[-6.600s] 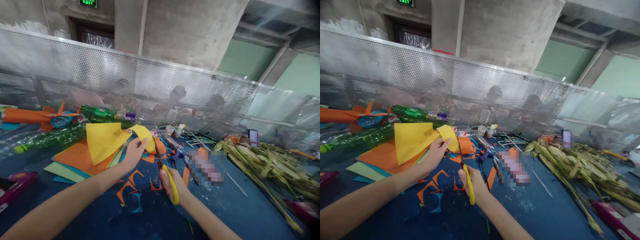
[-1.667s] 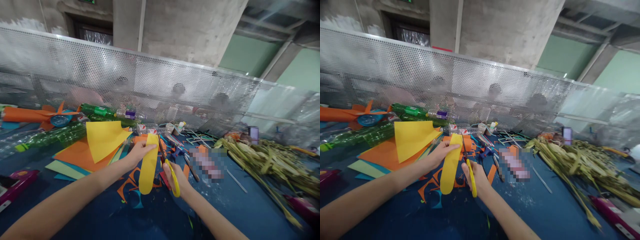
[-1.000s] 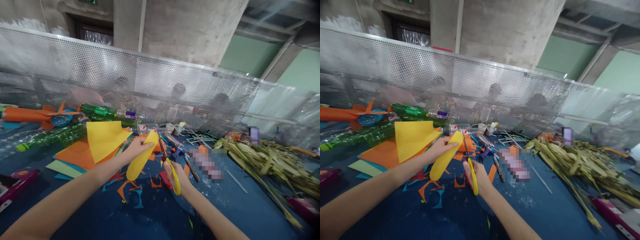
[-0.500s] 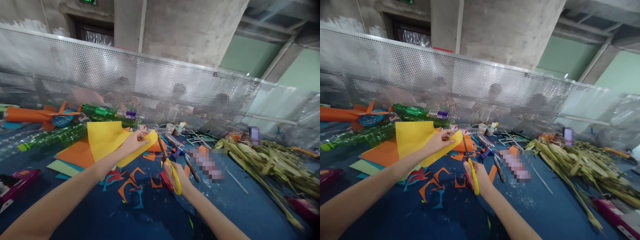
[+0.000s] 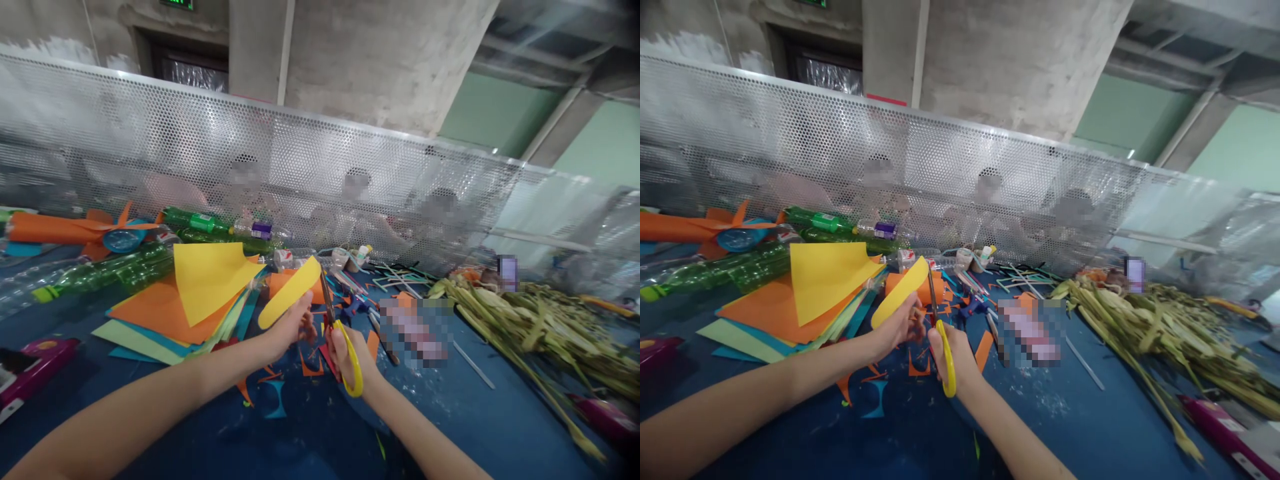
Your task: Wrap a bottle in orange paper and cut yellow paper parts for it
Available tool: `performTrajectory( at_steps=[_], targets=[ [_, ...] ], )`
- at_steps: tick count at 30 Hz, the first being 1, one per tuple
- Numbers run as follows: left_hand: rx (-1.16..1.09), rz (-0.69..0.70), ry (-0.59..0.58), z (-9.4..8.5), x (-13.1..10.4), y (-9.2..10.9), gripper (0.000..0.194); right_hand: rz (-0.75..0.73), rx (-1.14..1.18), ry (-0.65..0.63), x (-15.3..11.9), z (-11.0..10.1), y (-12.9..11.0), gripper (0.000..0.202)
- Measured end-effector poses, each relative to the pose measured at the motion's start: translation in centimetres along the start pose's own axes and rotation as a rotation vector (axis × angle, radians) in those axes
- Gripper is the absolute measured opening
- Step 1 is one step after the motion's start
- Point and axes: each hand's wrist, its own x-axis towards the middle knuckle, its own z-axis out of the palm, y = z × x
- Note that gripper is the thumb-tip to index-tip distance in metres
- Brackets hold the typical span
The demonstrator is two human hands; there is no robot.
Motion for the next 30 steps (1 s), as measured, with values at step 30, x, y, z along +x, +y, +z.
performTrajectory(
  at_steps=[30],
  targets=[
    [0.390,0.383,0.272,1.0,-1.6,1.6,0.048,-0.326,-0.173,-0.080,-0.9,0.1,-1.7,0.044]
  ],
)
